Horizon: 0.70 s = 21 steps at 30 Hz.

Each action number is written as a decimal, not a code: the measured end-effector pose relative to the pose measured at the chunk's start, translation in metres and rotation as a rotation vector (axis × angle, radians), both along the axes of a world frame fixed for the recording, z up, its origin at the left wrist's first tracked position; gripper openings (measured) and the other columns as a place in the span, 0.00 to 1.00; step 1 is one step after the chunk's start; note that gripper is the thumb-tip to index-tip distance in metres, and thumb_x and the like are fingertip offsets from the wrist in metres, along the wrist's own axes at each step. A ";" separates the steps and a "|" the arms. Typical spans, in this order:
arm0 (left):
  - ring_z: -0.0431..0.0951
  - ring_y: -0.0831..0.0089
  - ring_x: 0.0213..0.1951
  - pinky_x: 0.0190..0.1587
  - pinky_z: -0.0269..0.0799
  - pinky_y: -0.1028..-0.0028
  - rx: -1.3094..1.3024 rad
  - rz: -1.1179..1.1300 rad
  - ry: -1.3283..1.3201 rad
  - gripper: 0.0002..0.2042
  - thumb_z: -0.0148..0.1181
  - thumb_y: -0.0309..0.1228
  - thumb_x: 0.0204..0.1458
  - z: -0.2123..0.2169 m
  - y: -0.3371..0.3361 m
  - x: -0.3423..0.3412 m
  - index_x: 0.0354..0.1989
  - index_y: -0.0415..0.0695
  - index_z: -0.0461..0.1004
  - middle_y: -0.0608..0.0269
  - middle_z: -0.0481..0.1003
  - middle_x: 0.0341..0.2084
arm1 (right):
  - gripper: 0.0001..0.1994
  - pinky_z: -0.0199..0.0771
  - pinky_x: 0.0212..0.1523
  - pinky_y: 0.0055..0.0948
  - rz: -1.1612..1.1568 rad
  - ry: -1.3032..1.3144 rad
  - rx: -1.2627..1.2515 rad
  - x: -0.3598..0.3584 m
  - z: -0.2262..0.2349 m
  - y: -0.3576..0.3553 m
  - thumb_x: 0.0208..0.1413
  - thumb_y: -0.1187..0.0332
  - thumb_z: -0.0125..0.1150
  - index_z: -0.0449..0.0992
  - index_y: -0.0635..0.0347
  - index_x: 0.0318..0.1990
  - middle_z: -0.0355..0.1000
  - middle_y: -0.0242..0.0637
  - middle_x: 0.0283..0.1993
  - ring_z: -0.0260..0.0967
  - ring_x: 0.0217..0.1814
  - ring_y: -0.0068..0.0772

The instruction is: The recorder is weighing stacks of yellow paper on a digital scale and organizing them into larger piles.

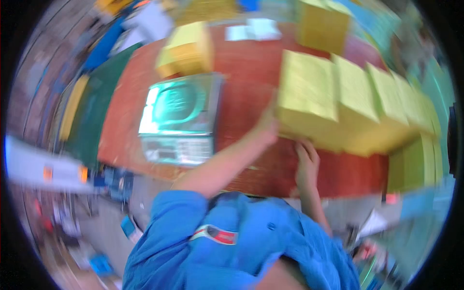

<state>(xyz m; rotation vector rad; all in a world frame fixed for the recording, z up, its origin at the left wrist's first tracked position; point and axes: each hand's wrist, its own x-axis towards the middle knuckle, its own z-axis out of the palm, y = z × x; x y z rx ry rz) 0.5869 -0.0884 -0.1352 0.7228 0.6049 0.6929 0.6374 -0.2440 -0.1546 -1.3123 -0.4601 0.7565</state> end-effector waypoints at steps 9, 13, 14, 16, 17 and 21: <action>0.63 0.61 0.64 0.62 0.62 0.59 0.364 -0.149 0.113 0.29 0.45 0.47 0.64 0.065 0.028 -0.164 0.67 0.41 0.55 0.55 0.58 0.66 | 0.09 0.74 0.44 0.28 0.662 0.205 0.053 -0.077 0.025 -0.003 0.58 0.75 0.49 0.74 0.67 0.42 0.74 0.39 0.39 0.73 0.42 0.30; 0.71 0.57 0.57 0.59 0.67 0.60 0.270 -0.045 0.173 0.28 0.44 0.46 0.63 0.085 0.065 -0.307 0.64 0.37 0.59 0.46 0.68 0.58 | 0.11 0.74 0.47 0.30 1.004 0.132 0.137 -0.128 0.064 0.055 0.58 0.76 0.49 0.74 0.68 0.47 0.74 0.40 0.42 0.72 0.45 0.30; 0.71 0.57 0.57 0.59 0.67 0.59 0.309 0.038 0.174 0.28 0.43 0.47 0.63 0.084 0.072 -0.343 0.63 0.37 0.59 0.46 0.68 0.58 | 0.11 0.74 0.47 0.30 0.991 0.120 0.130 -0.144 0.067 0.073 0.58 0.76 0.49 0.74 0.68 0.47 0.74 0.40 0.42 0.72 0.45 0.30; 0.71 0.56 0.57 0.58 0.68 0.59 0.363 0.175 0.164 0.29 0.42 0.48 0.63 0.077 0.085 -0.413 0.63 0.37 0.60 0.45 0.68 0.58 | 0.13 0.72 0.49 0.29 1.200 0.139 0.119 -0.180 0.072 0.102 0.59 0.75 0.50 0.73 0.67 0.50 0.74 0.40 0.43 0.72 0.47 0.29; 0.71 0.56 0.57 0.58 0.68 0.58 0.380 0.232 0.155 0.29 0.42 0.49 0.62 0.071 0.096 -0.448 0.62 0.37 0.60 0.44 0.67 0.58 | 0.13 0.72 0.49 0.29 1.167 0.126 0.107 -0.202 0.072 0.118 0.59 0.75 0.50 0.73 0.67 0.50 0.74 0.40 0.43 0.72 0.47 0.29; 0.72 0.56 0.54 0.57 0.70 0.58 0.304 0.377 0.123 0.26 0.45 0.47 0.62 0.012 0.147 -0.595 0.60 0.38 0.62 0.46 0.69 0.56 | 0.13 0.71 0.50 0.28 1.426 0.162 0.061 -0.318 0.045 0.176 0.61 0.72 0.52 0.73 0.65 0.51 0.74 0.38 0.45 0.71 0.48 0.26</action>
